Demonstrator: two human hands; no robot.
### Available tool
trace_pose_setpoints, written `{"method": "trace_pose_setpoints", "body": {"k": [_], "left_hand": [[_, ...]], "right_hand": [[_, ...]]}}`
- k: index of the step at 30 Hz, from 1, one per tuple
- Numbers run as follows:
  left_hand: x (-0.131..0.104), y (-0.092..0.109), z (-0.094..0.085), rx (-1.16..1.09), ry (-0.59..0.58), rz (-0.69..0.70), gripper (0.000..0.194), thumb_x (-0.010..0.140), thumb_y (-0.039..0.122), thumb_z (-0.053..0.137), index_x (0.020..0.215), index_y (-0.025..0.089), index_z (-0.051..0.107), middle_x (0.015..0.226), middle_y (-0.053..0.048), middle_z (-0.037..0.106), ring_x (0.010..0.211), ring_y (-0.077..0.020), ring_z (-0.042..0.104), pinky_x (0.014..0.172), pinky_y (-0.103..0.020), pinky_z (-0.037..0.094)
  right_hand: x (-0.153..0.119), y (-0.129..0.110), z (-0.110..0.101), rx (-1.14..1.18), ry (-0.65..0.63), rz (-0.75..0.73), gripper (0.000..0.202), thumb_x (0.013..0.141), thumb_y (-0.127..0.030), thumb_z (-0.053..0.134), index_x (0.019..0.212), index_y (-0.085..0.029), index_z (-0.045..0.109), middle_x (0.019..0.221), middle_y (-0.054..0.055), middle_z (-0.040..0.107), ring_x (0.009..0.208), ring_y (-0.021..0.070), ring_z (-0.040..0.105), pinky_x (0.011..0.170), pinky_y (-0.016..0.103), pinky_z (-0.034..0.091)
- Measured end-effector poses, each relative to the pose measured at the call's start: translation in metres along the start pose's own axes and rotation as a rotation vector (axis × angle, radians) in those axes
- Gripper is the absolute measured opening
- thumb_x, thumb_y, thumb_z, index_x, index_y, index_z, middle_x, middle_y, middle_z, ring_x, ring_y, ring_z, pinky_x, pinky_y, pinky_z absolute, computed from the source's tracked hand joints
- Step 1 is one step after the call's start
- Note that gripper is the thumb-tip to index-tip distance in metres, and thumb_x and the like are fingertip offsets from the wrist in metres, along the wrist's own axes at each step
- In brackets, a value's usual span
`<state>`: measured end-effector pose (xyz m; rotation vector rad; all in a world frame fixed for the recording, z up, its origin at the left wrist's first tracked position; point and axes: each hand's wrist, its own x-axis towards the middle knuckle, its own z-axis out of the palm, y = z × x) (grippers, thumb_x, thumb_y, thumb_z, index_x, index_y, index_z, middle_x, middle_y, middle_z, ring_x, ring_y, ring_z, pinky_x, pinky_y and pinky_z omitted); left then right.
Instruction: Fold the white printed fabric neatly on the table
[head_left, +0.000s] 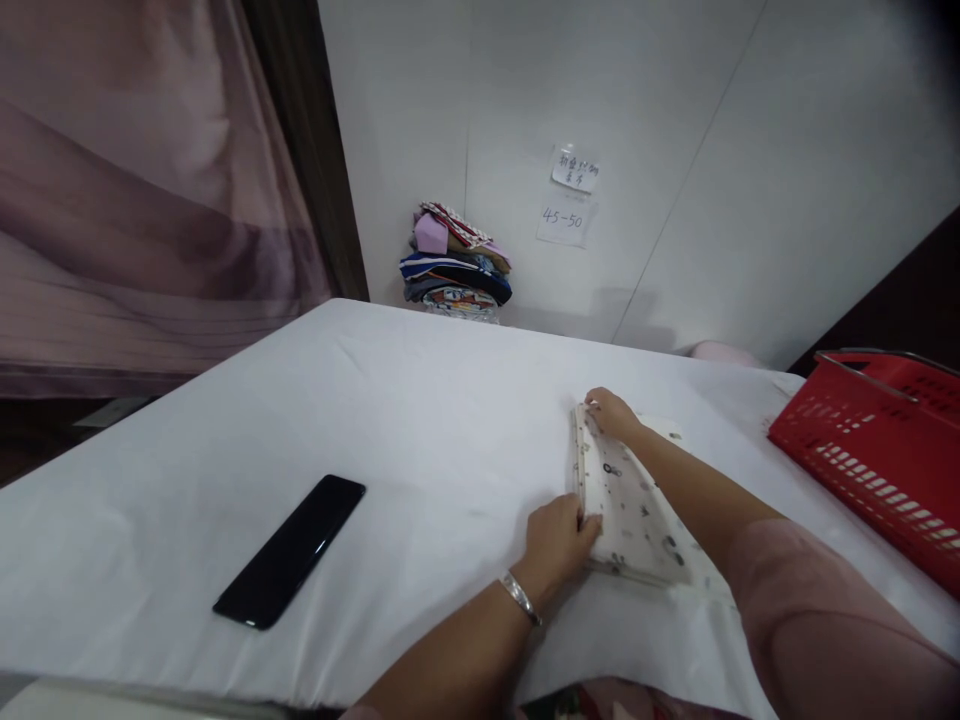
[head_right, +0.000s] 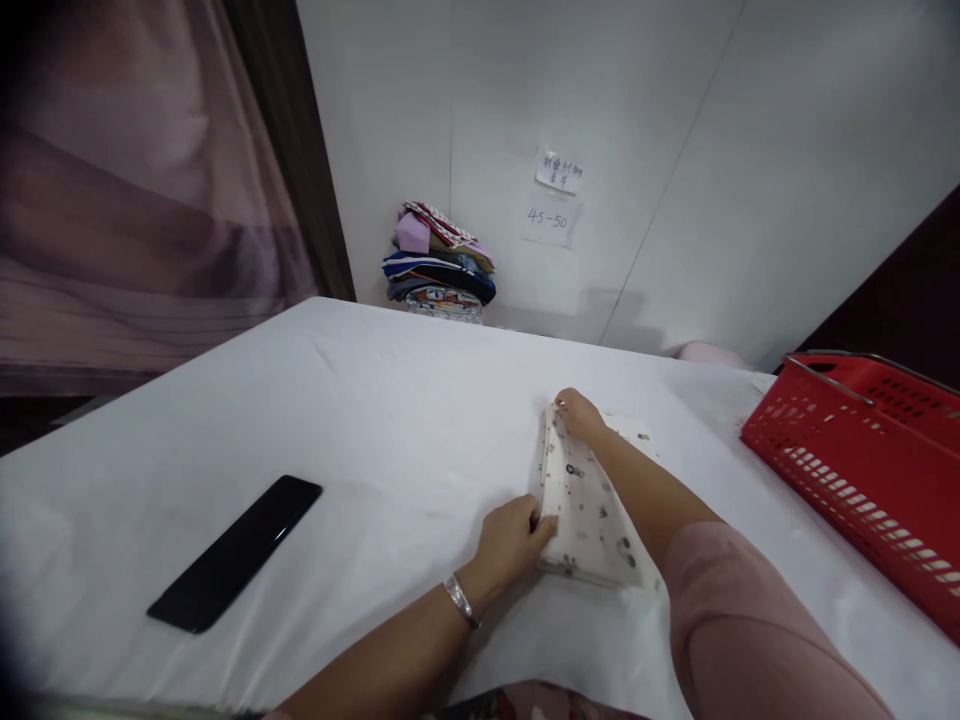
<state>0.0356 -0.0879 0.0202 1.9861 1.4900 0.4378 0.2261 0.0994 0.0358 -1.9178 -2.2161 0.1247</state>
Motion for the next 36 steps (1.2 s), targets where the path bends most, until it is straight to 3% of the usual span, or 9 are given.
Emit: {"method": "trace_pose_setpoints", "body": {"k": [5,12,17,23,26,30,36], "left_hand": [[0.000,-0.001,0.002,0.016,0.023,0.027,0.025,0.087,0.042,0.044,0.083,0.020,0.057,0.084,0.000,0.064,0.078,-0.0152,0.057,0.063,-0.028,0.029],[0.000,-0.002,0.002,-0.004,0.021,0.015,0.028,0.088,0.043,0.042,0.082,0.020,0.057,0.082,-0.001,0.064,0.076,-0.0160,0.056,0.061,-0.029,0.027],[-0.001,-0.002,0.001,-0.015,-0.003,0.014,0.028,0.088,0.044,0.042,0.086,0.020,0.058,0.085,-0.001,0.064,0.078,-0.0164,0.056,0.063,-0.029,0.029],[-0.001,-0.002,0.002,0.007,0.027,0.025,0.027,0.089,0.042,0.042,0.085,0.020,0.058,0.085,-0.001,0.064,0.079,-0.0159,0.057,0.063,-0.029,0.029],[0.000,-0.003,0.002,0.006,0.022,0.027,0.027,0.089,0.042,0.042,0.085,0.020,0.058,0.084,-0.001,0.064,0.078,-0.0157,0.057,0.063,-0.029,0.030],[0.001,-0.005,0.003,0.013,0.017,0.042,0.030,0.089,0.046,0.042,0.085,0.021,0.057,0.084,-0.001,0.064,0.077,-0.0155,0.056,0.062,-0.028,0.030],[0.002,-0.005,0.007,0.037,0.013,0.070,0.029,0.087,0.046,0.043,0.083,0.021,0.058,0.082,0.000,0.064,0.075,-0.0154,0.057,0.061,-0.027,0.030]], "right_hand": [[0.001,0.001,-0.005,0.018,-0.041,0.005,0.023,0.081,-0.017,0.050,0.100,-0.019,0.063,0.096,0.006,0.066,0.078,0.0164,0.059,0.072,0.026,0.043],[0.019,0.004,-0.003,0.027,-0.105,-0.005,0.023,0.076,-0.011,0.053,0.092,-0.019,0.068,0.097,0.005,0.068,0.081,0.0168,0.059,0.071,0.024,0.042],[0.018,0.007,-0.002,0.049,-0.112,-0.004,0.027,0.074,-0.011,0.053,0.094,-0.022,0.067,0.093,0.002,0.069,0.077,0.0147,0.060,0.071,0.023,0.043],[0.013,0.007,-0.003,0.073,-0.084,-0.018,0.039,0.075,-0.011,0.052,0.111,-0.020,0.064,0.115,0.006,0.064,0.102,0.0183,0.058,0.089,0.026,0.042],[0.016,0.004,-0.004,0.082,-0.093,-0.004,0.038,0.073,-0.010,0.055,0.108,-0.019,0.067,0.114,0.008,0.065,0.104,0.0212,0.058,0.091,0.029,0.041],[0.022,0.002,-0.013,0.122,-0.119,0.011,0.032,0.069,-0.008,0.056,0.096,-0.018,0.071,0.105,0.007,0.068,0.097,0.0207,0.060,0.085,0.027,0.044],[0.023,0.007,-0.029,0.247,-0.203,0.052,0.029,0.074,-0.017,0.054,0.098,-0.018,0.070,0.075,0.001,0.069,0.059,0.0120,0.058,0.057,0.022,0.046]]}}
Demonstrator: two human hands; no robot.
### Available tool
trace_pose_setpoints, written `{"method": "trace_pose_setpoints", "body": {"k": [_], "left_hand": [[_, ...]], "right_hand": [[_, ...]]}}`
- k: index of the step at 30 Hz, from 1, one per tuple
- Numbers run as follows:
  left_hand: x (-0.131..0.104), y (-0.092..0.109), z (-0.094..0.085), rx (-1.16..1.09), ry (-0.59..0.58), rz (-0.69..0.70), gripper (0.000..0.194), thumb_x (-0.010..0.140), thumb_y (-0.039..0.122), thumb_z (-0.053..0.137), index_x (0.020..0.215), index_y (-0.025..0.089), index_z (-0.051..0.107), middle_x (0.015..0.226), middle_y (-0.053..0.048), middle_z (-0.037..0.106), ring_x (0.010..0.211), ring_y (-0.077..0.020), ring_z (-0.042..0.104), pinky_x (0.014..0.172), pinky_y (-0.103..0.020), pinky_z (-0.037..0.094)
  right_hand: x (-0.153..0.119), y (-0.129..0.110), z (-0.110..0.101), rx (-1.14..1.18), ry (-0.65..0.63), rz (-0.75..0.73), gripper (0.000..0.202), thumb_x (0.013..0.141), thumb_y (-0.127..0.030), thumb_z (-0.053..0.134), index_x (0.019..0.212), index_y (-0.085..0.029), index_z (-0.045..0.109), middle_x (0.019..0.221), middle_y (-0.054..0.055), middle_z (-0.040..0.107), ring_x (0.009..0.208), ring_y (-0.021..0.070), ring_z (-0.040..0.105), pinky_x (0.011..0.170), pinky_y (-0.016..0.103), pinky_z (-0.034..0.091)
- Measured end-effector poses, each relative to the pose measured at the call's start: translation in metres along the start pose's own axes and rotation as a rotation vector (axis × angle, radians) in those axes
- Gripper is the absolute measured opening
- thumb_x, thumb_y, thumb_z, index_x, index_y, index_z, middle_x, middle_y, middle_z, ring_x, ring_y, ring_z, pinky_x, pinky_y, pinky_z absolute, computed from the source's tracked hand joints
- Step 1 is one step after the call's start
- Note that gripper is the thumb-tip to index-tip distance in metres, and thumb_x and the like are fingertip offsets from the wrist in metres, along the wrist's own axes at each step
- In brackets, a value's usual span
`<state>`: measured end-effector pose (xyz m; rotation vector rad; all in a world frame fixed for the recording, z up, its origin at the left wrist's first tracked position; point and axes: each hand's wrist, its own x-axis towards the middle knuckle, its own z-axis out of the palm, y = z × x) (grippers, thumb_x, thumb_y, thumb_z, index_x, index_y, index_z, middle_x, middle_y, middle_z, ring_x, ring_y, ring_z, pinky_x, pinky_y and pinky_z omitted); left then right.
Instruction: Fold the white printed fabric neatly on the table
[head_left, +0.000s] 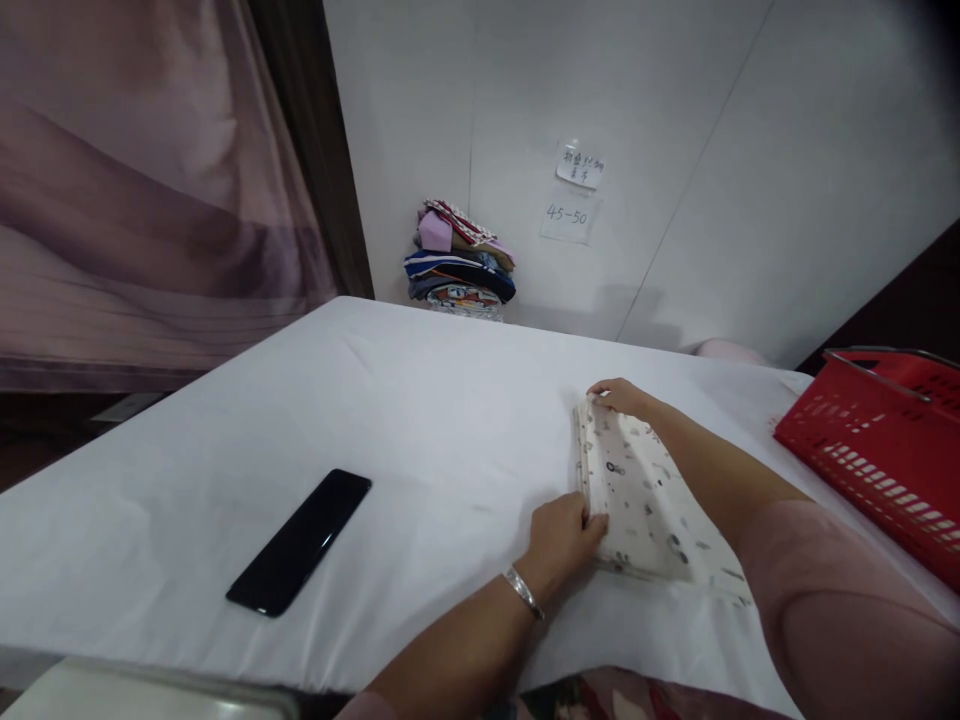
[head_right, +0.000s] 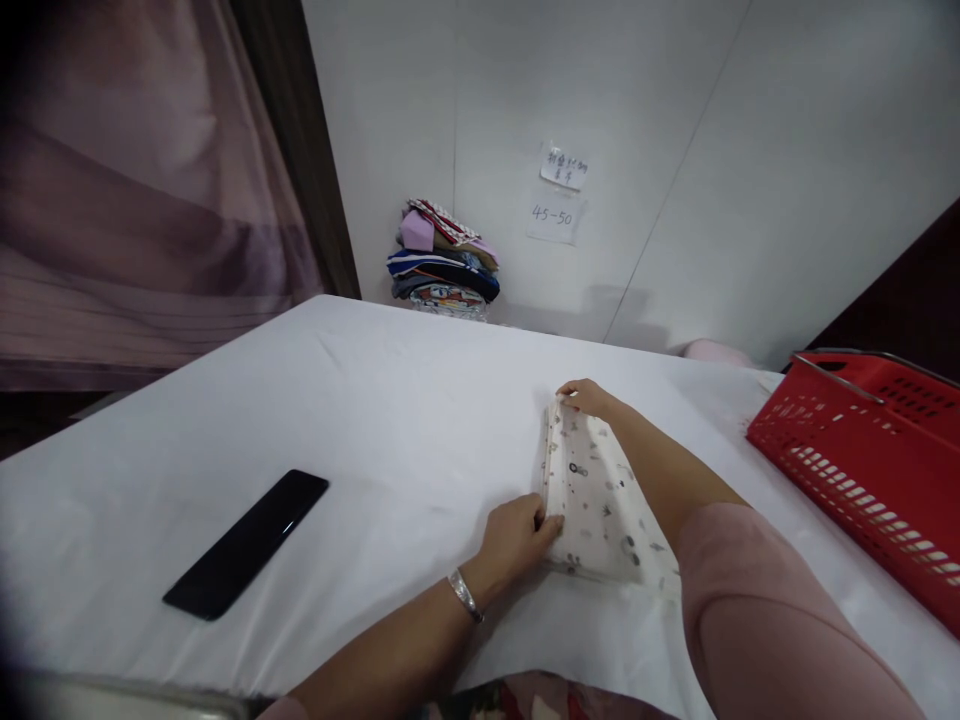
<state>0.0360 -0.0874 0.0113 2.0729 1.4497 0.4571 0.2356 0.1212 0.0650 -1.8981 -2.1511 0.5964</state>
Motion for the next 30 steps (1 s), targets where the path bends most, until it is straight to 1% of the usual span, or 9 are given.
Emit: {"method": "trace_pose_setpoints", "body": {"k": [3,8,11,13,17,22,24,26,30], "left_hand": [[0.001,0.000,0.002,0.011,-0.010,-0.012,0.030,0.087,0.046,0.044,0.080,0.021,0.059,0.080,0.000,0.065,0.074,-0.0154,0.058,0.060,-0.027,0.030],[0.001,0.001,0.001,0.009,0.010,-0.009,0.026,0.085,0.042,0.047,0.078,0.021,0.060,0.077,0.000,0.066,0.072,-0.0154,0.058,0.059,-0.028,0.028],[0.001,0.001,0.001,0.000,0.005,-0.014,0.026,0.084,0.042,0.047,0.077,0.021,0.061,0.077,0.000,0.066,0.072,-0.0158,0.058,0.060,-0.029,0.029],[0.001,0.001,0.002,-0.002,0.019,-0.011,0.027,0.084,0.043,0.047,0.077,0.021,0.061,0.076,0.000,0.066,0.072,-0.0159,0.058,0.059,-0.029,0.028],[0.002,-0.001,0.003,-0.007,0.028,0.012,0.029,0.085,0.045,0.046,0.077,0.021,0.060,0.076,0.001,0.065,0.071,-0.0152,0.057,0.058,-0.028,0.028],[0.001,-0.002,0.004,-0.038,0.057,0.050,0.036,0.087,0.051,0.042,0.075,0.021,0.059,0.073,0.001,0.064,0.067,-0.0148,0.055,0.057,-0.028,0.027],[0.000,-0.002,0.004,-0.041,0.059,0.044,0.036,0.087,0.051,0.042,0.075,0.021,0.058,0.072,0.000,0.064,0.067,-0.0150,0.055,0.057,-0.028,0.027],[0.000,-0.001,0.004,-0.034,0.055,0.036,0.034,0.086,0.049,0.044,0.075,0.021,0.058,0.072,0.000,0.064,0.067,-0.0152,0.055,0.057,-0.028,0.027],[0.002,-0.001,0.004,-0.005,0.044,0.035,0.030,0.086,0.045,0.045,0.076,0.021,0.059,0.073,0.000,0.064,0.068,-0.0154,0.055,0.058,-0.028,0.028]], "right_hand": [[0.002,-0.001,0.004,0.038,-0.023,0.011,0.028,0.072,-0.016,0.056,0.096,-0.018,0.071,0.068,0.001,0.068,0.055,0.0108,0.056,0.054,0.021,0.045],[0.009,-0.003,0.022,0.042,-0.012,0.025,0.029,0.070,-0.012,0.057,0.095,-0.017,0.072,0.060,-0.001,0.066,0.051,0.0114,0.056,0.056,0.023,0.047],[0.008,-0.001,0.031,0.027,0.043,0.023,0.032,0.072,-0.013,0.056,0.100,-0.018,0.070,0.078,0.001,0.071,0.061,0.0134,0.061,0.064,0.025,0.049],[0.005,0.001,0.037,0.010,0.107,0.017,0.035,0.074,-0.015,0.055,0.106,-0.018,0.067,0.098,0.004,0.070,0.079,0.0163,0.064,0.076,0.027,0.049],[-0.006,0.002,0.051,-0.026,0.258,0.005,0.042,0.079,-0.019,0.049,0.120,-0.017,0.057,0.127,0.009,0.057,0.115,0.0216,0.053,0.098,0.033,0.039],[-0.028,0.004,0.061,-0.062,0.373,-0.010,0.047,0.084,-0.021,0.040,0.131,-0.016,0.045,0.140,0.010,0.044,0.121,0.0223,0.047,0.102,0.036,0.037],[-0.037,0.004,0.065,-0.094,0.379,-0.036,0.047,0.086,-0.024,0.038,0.132,-0.016,0.043,0.143,0.011,0.039,0.125,0.0229,0.043,0.104,0.038,0.035],[-0.043,0.003,0.071,-0.132,0.360,-0.071,0.045,0.087,-0.030,0.039,0.130,-0.016,0.045,0.143,0.012,0.040,0.130,0.0248,0.037,0.106,0.041,0.032],[-0.046,-0.006,0.081,-0.252,0.261,-0.078,0.043,0.091,-0.032,0.034,0.129,-0.016,0.046,0.143,0.013,0.040,0.134,0.0276,0.029,0.106,0.048,0.026]]}}
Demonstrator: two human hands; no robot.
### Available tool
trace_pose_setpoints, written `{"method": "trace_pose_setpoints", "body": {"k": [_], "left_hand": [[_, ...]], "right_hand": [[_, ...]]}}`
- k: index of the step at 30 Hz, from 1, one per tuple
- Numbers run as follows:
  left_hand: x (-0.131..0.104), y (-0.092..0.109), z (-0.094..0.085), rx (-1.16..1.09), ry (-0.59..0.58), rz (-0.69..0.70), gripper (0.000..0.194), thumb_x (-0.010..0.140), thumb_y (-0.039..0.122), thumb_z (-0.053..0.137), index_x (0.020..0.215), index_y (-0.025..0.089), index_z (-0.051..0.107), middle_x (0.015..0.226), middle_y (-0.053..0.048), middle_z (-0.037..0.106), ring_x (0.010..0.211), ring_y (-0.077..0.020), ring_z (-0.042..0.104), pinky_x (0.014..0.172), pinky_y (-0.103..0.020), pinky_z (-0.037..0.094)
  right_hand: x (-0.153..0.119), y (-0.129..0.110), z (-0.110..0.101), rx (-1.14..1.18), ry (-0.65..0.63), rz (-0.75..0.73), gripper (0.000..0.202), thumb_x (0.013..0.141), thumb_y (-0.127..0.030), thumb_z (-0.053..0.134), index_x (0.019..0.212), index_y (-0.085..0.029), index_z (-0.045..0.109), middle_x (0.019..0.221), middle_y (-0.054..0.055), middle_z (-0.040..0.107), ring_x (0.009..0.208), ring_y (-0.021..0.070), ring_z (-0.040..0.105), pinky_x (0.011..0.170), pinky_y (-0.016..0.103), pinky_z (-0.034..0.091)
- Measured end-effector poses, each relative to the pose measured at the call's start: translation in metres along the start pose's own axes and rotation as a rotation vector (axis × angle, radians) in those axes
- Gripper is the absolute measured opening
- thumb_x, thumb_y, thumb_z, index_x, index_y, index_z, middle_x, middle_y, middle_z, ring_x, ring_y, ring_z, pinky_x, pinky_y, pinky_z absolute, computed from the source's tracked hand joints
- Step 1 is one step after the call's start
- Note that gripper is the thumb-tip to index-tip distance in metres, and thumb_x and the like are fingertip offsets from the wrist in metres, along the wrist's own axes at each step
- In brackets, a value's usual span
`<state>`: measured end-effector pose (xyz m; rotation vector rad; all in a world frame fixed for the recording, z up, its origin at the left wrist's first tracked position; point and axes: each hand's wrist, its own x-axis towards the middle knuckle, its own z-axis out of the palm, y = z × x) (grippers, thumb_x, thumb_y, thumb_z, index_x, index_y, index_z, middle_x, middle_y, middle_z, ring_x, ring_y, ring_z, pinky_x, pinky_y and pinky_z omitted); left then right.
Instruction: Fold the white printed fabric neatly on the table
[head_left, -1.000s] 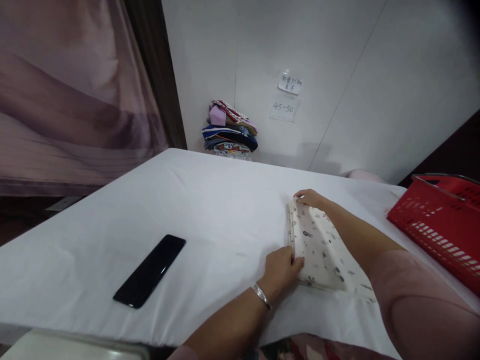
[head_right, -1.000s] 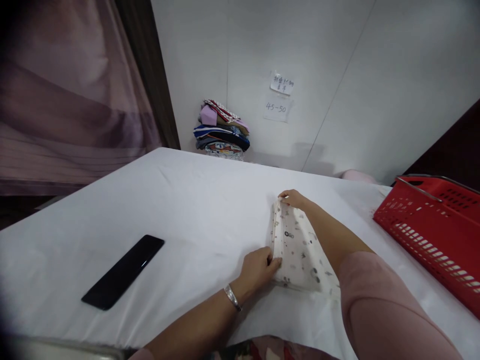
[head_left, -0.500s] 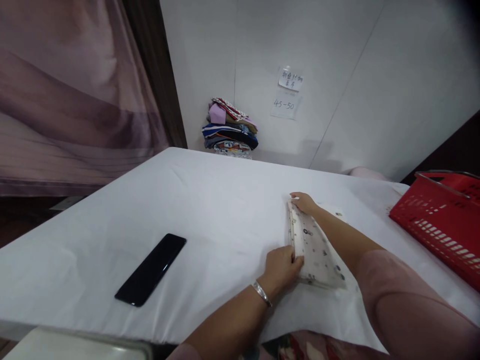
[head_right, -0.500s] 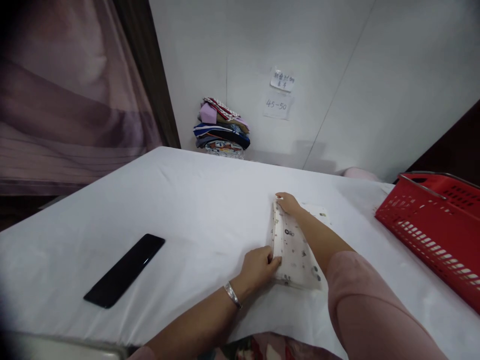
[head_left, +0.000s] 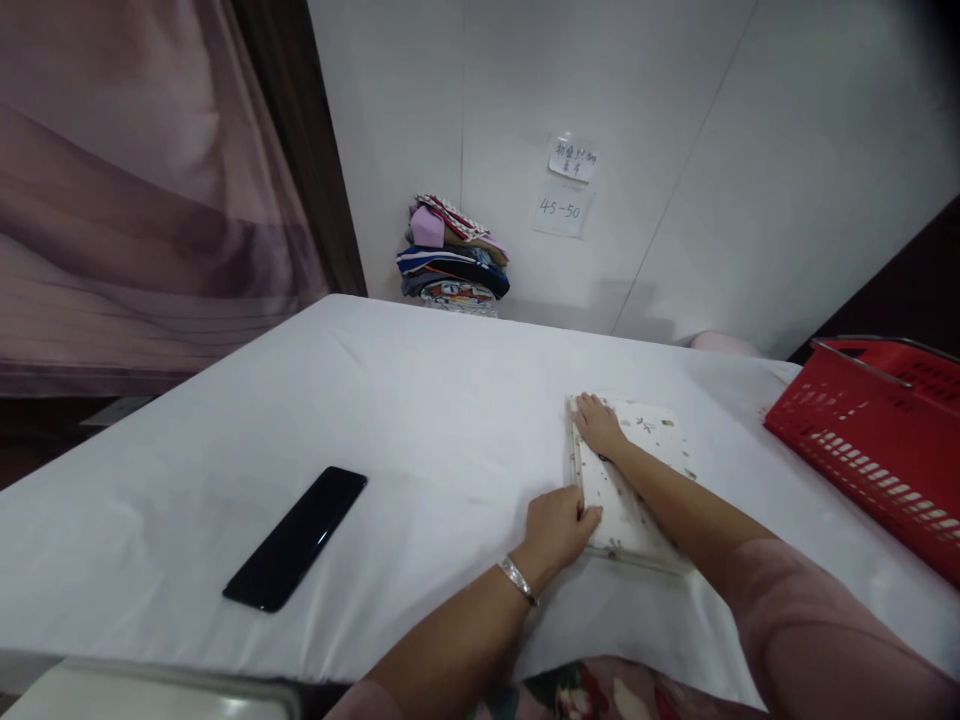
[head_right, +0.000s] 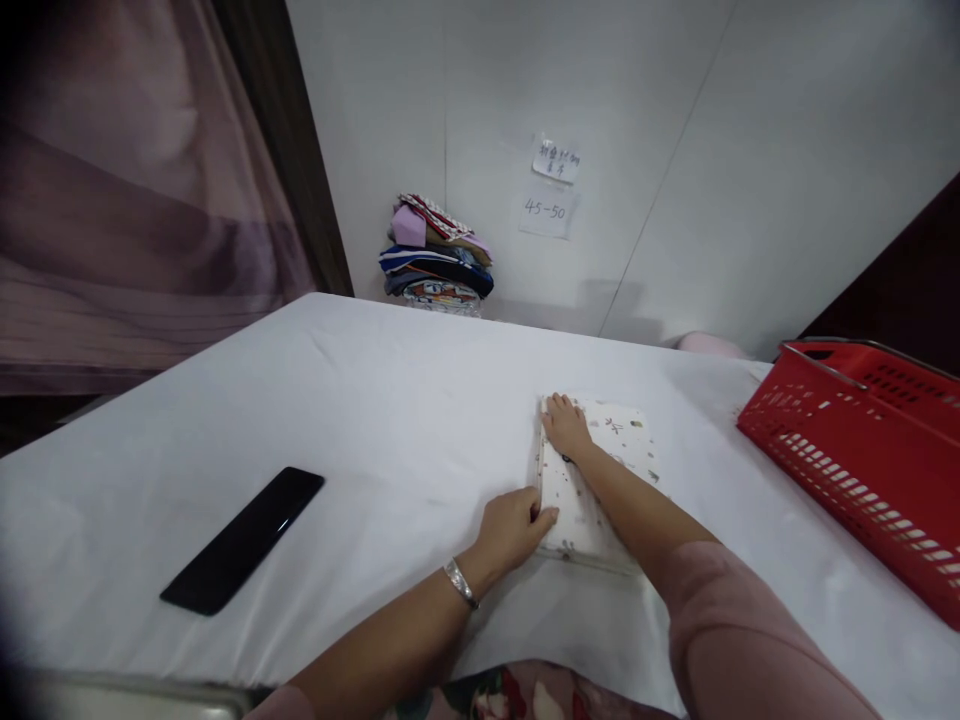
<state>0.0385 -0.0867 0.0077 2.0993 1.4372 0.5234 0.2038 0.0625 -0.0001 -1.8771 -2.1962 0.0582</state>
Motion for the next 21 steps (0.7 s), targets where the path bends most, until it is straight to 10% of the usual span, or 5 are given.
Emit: {"method": "trace_pose_setpoints", "body": {"k": [21], "left_hand": [[0.001,0.000,-0.007,-0.014,-0.017,0.002,0.034,0.087,0.048,0.043,0.072,0.020,0.054,0.069,0.002,0.060,0.064,-0.0128,0.051,0.055,-0.025,0.027]], "right_hand": [[-0.024,-0.018,-0.019,0.001,-0.146,0.086,0.050,0.095,-0.039,0.021,0.139,-0.019,0.035,0.150,0.010,0.028,0.139,0.0222,0.020,0.108,0.047,0.020]]}}
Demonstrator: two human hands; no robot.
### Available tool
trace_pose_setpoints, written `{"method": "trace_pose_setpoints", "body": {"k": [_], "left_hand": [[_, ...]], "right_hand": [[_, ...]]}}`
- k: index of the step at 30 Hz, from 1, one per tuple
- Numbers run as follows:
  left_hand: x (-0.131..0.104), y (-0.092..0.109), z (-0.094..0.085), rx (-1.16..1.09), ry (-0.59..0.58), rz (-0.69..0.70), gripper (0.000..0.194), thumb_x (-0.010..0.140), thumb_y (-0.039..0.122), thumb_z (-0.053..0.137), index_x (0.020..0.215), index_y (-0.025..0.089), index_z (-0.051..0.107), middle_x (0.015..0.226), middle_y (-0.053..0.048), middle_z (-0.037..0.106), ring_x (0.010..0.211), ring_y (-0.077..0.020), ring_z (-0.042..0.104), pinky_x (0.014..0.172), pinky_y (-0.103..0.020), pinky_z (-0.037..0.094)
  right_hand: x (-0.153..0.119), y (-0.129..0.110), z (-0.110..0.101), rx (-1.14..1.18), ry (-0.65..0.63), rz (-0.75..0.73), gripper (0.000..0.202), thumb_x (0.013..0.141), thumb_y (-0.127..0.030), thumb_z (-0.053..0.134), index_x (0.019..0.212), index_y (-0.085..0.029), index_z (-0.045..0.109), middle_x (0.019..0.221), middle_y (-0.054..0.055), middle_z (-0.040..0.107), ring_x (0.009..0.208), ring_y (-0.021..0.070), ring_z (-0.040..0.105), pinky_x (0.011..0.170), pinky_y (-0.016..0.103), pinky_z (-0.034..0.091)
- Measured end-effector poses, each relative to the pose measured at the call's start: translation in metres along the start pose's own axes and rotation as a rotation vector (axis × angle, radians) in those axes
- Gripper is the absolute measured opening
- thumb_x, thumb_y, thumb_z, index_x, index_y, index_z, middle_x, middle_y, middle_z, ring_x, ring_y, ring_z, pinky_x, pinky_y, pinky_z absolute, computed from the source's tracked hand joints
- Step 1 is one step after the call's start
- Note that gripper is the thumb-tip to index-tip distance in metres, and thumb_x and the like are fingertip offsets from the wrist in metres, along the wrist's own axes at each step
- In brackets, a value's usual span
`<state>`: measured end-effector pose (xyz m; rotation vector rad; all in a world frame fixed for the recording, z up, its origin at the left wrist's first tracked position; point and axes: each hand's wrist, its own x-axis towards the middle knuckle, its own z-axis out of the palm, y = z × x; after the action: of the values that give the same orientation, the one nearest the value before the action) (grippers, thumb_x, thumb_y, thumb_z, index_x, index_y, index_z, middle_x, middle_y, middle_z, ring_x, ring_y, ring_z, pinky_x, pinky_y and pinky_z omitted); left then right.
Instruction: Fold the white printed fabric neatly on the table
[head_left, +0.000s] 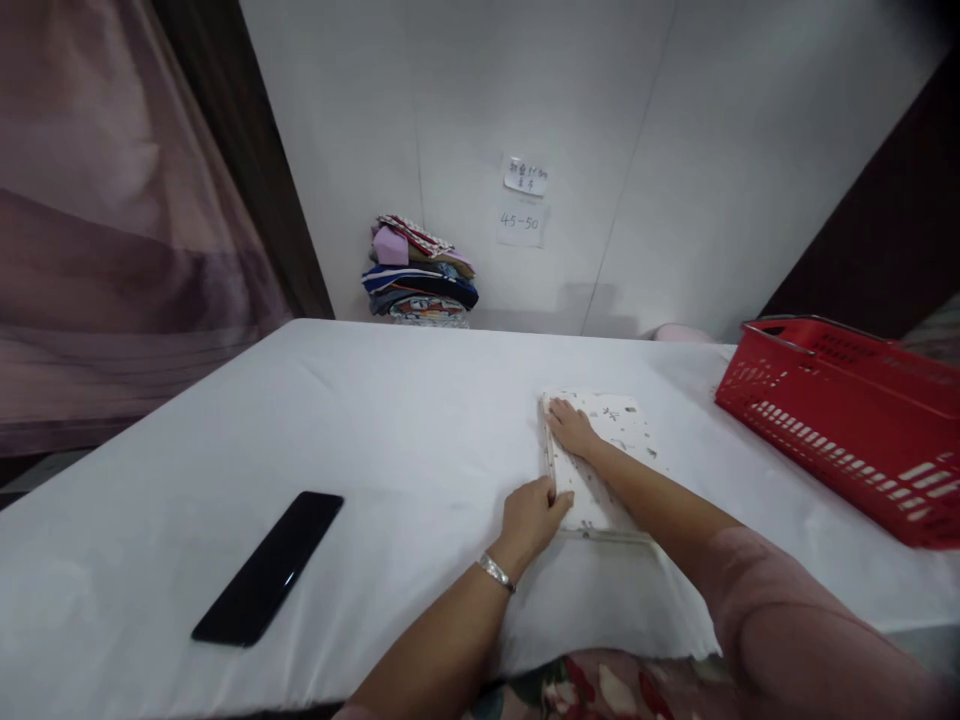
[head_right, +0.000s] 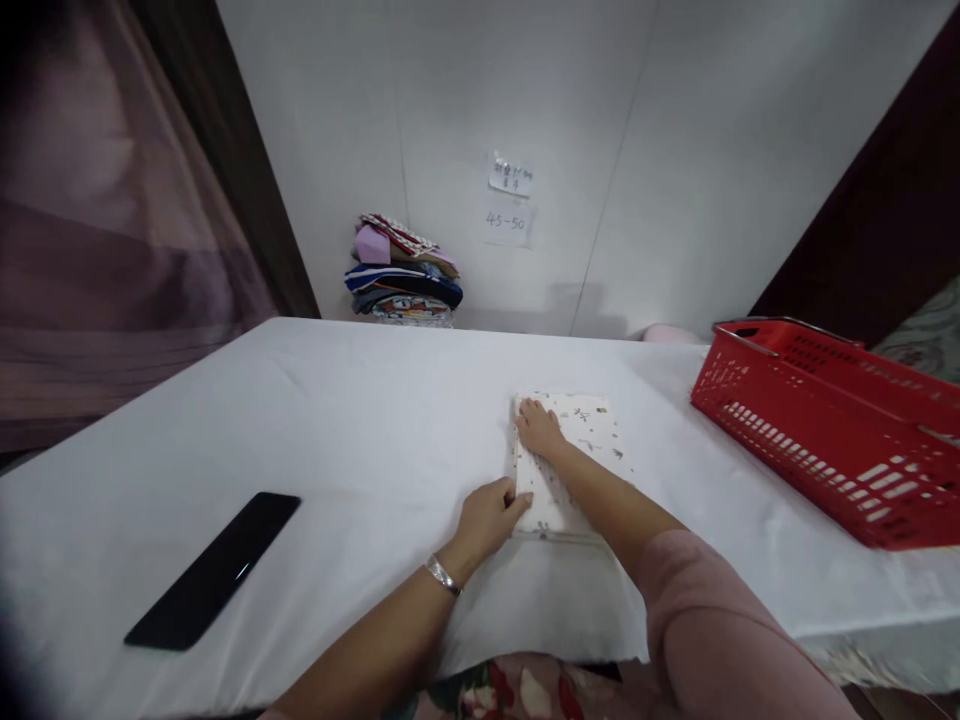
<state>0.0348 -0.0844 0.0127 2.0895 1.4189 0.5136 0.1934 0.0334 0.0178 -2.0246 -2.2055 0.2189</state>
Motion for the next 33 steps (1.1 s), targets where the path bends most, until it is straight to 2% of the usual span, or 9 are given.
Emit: {"method": "trace_pose_setpoints", "body": {"k": [3,7,11,13,15,18,22,27,33], "left_hand": [[-0.001,-0.001,-0.001,-0.018,0.003,0.009,0.036,0.087,0.049,0.042,0.071,0.019,0.053,0.068,0.002,0.059,0.063,-0.0124,0.050,0.056,-0.025,0.027],[-0.002,-0.004,0.000,-0.068,0.032,-0.001,0.036,0.086,0.050,0.045,0.068,0.019,0.050,0.065,0.004,0.056,0.061,-0.0114,0.048,0.055,-0.024,0.028],[0.010,0.005,-0.007,-0.071,0.164,-0.059,0.033,0.087,0.048,0.043,0.072,0.020,0.049,0.068,0.003,0.057,0.065,-0.0124,0.051,0.058,-0.024,0.033],[0.026,0.018,-0.013,-0.041,0.256,0.003,0.026,0.089,0.042,0.041,0.079,0.020,0.051,0.078,0.000,0.060,0.075,-0.0143,0.054,0.066,-0.025,0.038],[0.046,0.034,-0.017,-0.012,0.287,0.153,0.019,0.090,0.032,0.039,0.091,0.020,0.054,0.096,-0.003,0.062,0.092,-0.0161,0.055,0.079,-0.027,0.040],[0.076,0.049,-0.012,0.066,0.221,0.259,0.028,0.086,0.018,0.039,0.111,0.018,0.052,0.122,-0.008,0.056,0.117,-0.0185,0.046,0.101,-0.032,0.032],[0.097,0.040,0.009,0.177,0.040,0.105,0.048,0.086,0.026,0.040,0.132,0.013,0.038,0.148,-0.013,0.029,0.139,-0.0271,0.018,0.111,-0.046,0.017],[0.096,0.023,0.026,0.225,0.049,0.094,0.053,0.089,0.034,0.033,0.138,0.015,0.033,0.152,-0.010,0.022,0.141,-0.0237,0.009,0.113,-0.048,0.012],[0.094,0.025,0.024,0.225,0.040,0.083,0.054,0.089,0.035,0.032,0.139,0.016,0.032,0.152,-0.007,0.022,0.142,-0.0232,0.008,0.113,-0.047,0.015]], "right_hand": [[-0.008,0.009,-0.007,-0.024,0.051,0.015,0.050,0.095,-0.038,0.019,0.138,-0.017,0.035,0.150,0.012,0.029,0.139,0.0239,0.018,0.108,0.049,0.018],[-0.012,0.018,-0.004,-0.065,0.058,0.016,0.048,0.095,-0.037,0.023,0.137,-0.018,0.037,0.149,0.012,0.030,0.138,0.0249,0.021,0.107,0.051,0.019],[-0.011,0.017,0.005,-0.076,0.052,0.022,0.051,0.095,-0.038,0.020,0.140,-0.016,0.034,0.151,0.012,0.026,0.139,0.0256,0.018,0.108,0.052,0.016],[-0.010,0.016,0.006,-0.080,0.051,0.022,0.052,0.095,-0.038,0.021,0.141,-0.016,0.033,0.152,0.012,0.024,0.139,0.0267,0.017,0.108,0.053,0.016],[-0.009,0.018,0.003,-0.076,0.017,-0.008,0.051,0.094,-0.036,0.027,0.141,-0.016,0.032,0.152,0.013,0.022,0.140,0.0275,0.016,0.107,0.053,0.016],[-0.007,0.031,-0.008,-0.067,-0.041,-0.060,0.051,0.091,-0.032,0.037,0.140,-0.020,0.035,0.151,0.011,0.027,0.139,0.0250,0.020,0.107,0.048,0.022],[-0.005,0.066,-0.025,-0.076,0.019,0.001,0.049,0.093,-0.032,0.028,0.139,-0.016,0.036,0.151,0.012,0.026,0.139,0.0263,0.017,0.108,0.051,0.018],[0.000,0.106,-0.023,-0.117,0.035,0.099,0.055,0.093,-0.044,0.029,0.140,-0.017,0.034,0.150,0.012,0.027,0.139,0.0273,0.018,0.108,0.053,0.015],[0.007,0.113,-0.008,-0.135,0.032,0.106,0.057,0.093,-0.045,0.025,0.143,-0.018,0.030,0.151,0.010,0.025,0.140,0.0256,0.017,0.109,0.052,0.013]]}}
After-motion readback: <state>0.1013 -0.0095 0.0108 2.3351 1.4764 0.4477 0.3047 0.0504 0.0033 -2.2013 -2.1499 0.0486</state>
